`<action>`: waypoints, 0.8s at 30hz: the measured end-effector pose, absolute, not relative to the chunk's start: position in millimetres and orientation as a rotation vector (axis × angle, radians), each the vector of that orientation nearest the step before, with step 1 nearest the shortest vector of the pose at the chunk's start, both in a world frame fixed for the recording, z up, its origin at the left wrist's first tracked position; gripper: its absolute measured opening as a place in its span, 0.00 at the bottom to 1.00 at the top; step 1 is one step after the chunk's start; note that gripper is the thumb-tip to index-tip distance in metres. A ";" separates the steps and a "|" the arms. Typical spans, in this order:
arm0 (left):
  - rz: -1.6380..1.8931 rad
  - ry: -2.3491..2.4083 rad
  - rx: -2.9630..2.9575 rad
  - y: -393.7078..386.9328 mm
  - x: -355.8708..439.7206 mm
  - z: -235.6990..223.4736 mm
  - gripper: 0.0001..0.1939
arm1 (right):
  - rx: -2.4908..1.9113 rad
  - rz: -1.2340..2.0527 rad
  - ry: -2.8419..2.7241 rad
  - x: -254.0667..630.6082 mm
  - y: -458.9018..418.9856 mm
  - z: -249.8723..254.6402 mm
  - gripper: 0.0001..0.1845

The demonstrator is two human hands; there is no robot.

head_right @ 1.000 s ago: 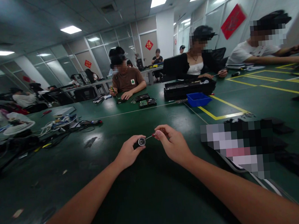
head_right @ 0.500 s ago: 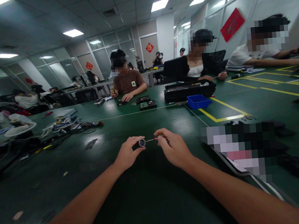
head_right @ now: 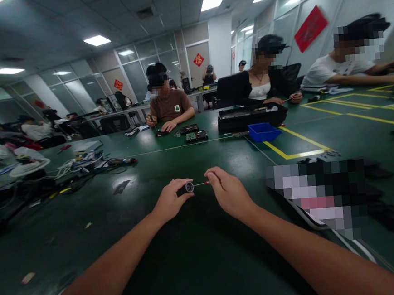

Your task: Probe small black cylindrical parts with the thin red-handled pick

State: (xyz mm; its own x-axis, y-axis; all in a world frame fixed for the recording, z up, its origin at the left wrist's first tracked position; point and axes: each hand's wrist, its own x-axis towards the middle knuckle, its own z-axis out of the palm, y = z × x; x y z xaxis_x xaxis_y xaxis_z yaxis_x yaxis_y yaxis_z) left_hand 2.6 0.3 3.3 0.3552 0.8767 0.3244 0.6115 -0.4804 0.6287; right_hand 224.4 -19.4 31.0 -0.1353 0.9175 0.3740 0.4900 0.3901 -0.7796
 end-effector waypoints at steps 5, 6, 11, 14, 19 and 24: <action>0.882 1.350 2.181 -1.5 5.6 8.2 0.19 | -1.126 0.781 -1.539 219.9 -14.7 27.0 0.13; 0.891 1.346 2.183 -1.8 6.4 9.7 0.19 | -1.101 0.842 -1.476 219.4 -12.7 25.9 0.13; 0.901 1.302 2.290 1.0 6.7 11.4 0.20 | -1.015 1.234 -1.049 223.0 2.0 17.5 0.14; 0.801 1.357 2.267 3.4 4.2 8.6 0.20 | -1.079 1.153 -1.007 226.0 7.2 13.2 0.15; 0.772 1.381 2.243 2.6 2.3 9.0 0.19 | -1.115 1.002 -1.208 225.1 3.3 11.5 0.18; 0.790 1.357 2.252 -0.1 4.0 10.8 0.20 | -1.112 0.923 -1.358 222.5 -2.1 15.6 0.17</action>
State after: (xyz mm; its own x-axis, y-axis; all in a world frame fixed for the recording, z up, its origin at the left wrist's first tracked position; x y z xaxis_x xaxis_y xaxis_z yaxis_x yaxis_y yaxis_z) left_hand 4.0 -0.1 10.8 0.3710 0.8905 0.2635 0.6686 -0.4531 0.5896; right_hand 222.5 -2.1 15.6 0.0395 0.9643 0.2620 0.1110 0.2563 -0.9602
